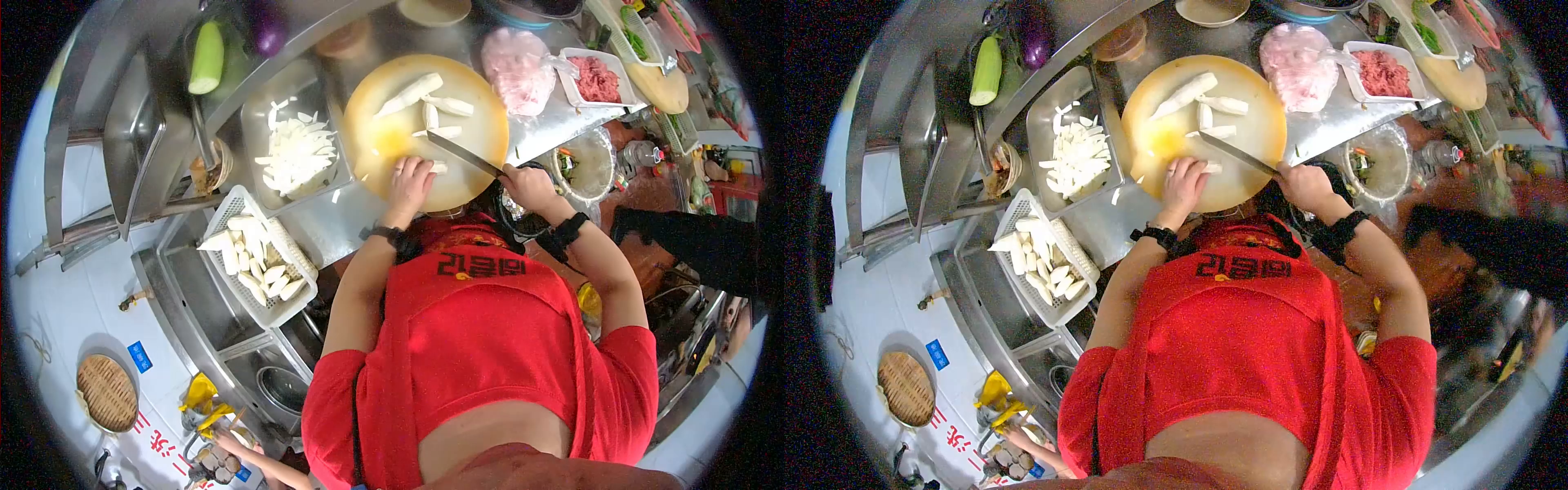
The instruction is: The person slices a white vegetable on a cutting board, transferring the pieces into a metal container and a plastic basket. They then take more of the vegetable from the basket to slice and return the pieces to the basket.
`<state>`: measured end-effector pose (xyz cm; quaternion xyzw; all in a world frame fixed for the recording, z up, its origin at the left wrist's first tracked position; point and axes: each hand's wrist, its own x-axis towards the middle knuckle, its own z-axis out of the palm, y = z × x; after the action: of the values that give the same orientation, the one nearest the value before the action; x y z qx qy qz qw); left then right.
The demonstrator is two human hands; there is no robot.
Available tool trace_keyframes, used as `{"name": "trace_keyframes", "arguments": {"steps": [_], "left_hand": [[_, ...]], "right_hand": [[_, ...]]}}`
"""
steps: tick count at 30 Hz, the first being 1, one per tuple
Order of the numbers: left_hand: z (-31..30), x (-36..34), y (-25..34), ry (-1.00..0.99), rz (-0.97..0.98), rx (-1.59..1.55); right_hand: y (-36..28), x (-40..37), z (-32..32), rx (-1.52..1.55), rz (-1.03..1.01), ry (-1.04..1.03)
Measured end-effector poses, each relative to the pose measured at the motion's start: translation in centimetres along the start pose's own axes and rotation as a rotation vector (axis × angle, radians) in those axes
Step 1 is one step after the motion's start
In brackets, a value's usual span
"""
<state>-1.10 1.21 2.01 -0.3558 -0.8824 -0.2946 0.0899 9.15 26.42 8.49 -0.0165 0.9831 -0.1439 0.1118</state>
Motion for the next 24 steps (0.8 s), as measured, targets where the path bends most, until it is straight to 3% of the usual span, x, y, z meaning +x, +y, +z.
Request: {"name": "trace_keyframes", "arguments": {"steps": [3,5,22,24], "left_hand": [[-0.2,-0.4,0.1,0.043,0.082,0.005],[0.6,-1.4,-0.7,0.118,0.016,0.010],[0.3,-1.5,-0.6,0.081,-0.006,0.019],[0.2,-1.5,-0.5,0.098,-0.003,-0.010]], "right_hand": [[-0.7,-0.4,0.1,0.014,-0.029,0.005],[-1.5,-0.4,0.7,0.027,-0.032,-0.015],[-2.0,0.9,0.3,-0.028,-0.096,-0.065],[-2.8,1.2,0.9,-0.025,-0.028,-0.131]]}}
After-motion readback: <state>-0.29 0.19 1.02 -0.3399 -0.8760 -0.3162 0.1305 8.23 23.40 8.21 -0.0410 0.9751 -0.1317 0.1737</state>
